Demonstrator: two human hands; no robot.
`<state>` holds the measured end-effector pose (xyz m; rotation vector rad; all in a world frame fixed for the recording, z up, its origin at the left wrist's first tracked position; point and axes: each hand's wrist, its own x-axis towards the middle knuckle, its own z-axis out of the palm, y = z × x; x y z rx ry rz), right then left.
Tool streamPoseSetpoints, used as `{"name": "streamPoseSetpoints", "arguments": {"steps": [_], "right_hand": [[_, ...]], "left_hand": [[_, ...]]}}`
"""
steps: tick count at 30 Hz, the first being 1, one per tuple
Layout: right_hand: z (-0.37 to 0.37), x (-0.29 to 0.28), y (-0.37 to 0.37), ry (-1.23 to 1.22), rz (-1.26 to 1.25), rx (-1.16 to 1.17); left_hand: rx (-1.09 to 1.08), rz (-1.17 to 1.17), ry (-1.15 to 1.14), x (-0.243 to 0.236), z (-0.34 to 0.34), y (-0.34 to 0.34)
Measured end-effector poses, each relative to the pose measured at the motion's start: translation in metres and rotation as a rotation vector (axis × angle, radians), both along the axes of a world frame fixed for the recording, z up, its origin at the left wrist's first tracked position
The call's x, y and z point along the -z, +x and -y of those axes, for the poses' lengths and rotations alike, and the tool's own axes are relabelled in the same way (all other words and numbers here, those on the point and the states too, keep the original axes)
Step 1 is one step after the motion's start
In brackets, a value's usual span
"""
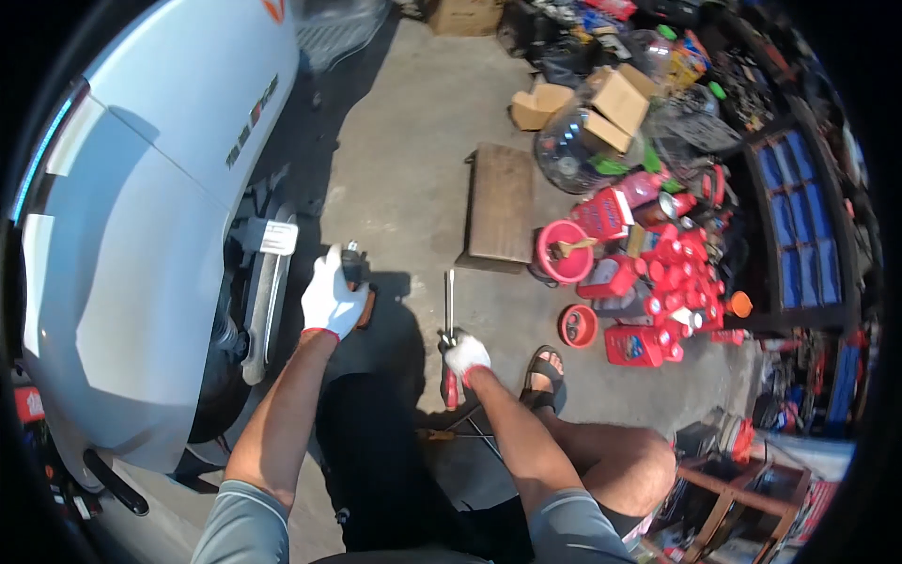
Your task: The person selects tools from a cart, cleans a small component with a cloth, uses a screwdriver on a plastic panel, and then uses a power drill on the rear wheel nut of a scooter.
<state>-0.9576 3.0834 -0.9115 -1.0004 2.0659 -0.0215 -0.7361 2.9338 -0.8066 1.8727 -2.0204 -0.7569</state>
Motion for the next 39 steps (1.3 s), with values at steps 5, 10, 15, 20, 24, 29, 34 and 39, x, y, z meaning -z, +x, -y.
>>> {"name": "streamPoseSetpoints", "arguments": {"steps": [5, 10, 15, 20, 24, 29, 34, 39], "right_hand": [[0.088, 0.080, 0.012, -0.046, -0.092, -0.155], [0.138, 0.085, 0.034, -0.259, -0.139, -0.116], [0.140, 0.076, 0.029, -0.363, -0.116, -0.077], [0.067, 0.086, -0.030, -0.505, -0.051, -0.079], [-0.053, 0.076, -0.068, -0.017, 0.026, -0.191], [-0.223, 0.066, -0.039, 0.210, -0.264, -0.409], [-0.248, 0.079, -0.015, 0.252, -0.300, -0.439], [-0.201, 0.077, -0.010, 0.234, -0.142, -0.445]], "left_hand": [[0.012, 0.076, -0.025, 0.008, 0.000, -0.019], [-0.018, 0.110, 0.018, 0.002, -0.001, -0.021], [-0.022, 0.072, -0.078, 0.010, -0.003, -0.022], [0.005, 0.092, -0.124, 0.013, 0.000, -0.028], [0.008, 0.108, -0.103, 0.011, -0.004, -0.026], [0.023, 0.109, -0.094, 0.009, -0.005, -0.025], [0.043, 0.098, -0.122, 0.012, -0.005, -0.028], [0.014, 0.106, -0.120, 0.012, -0.007, -0.021]]}}
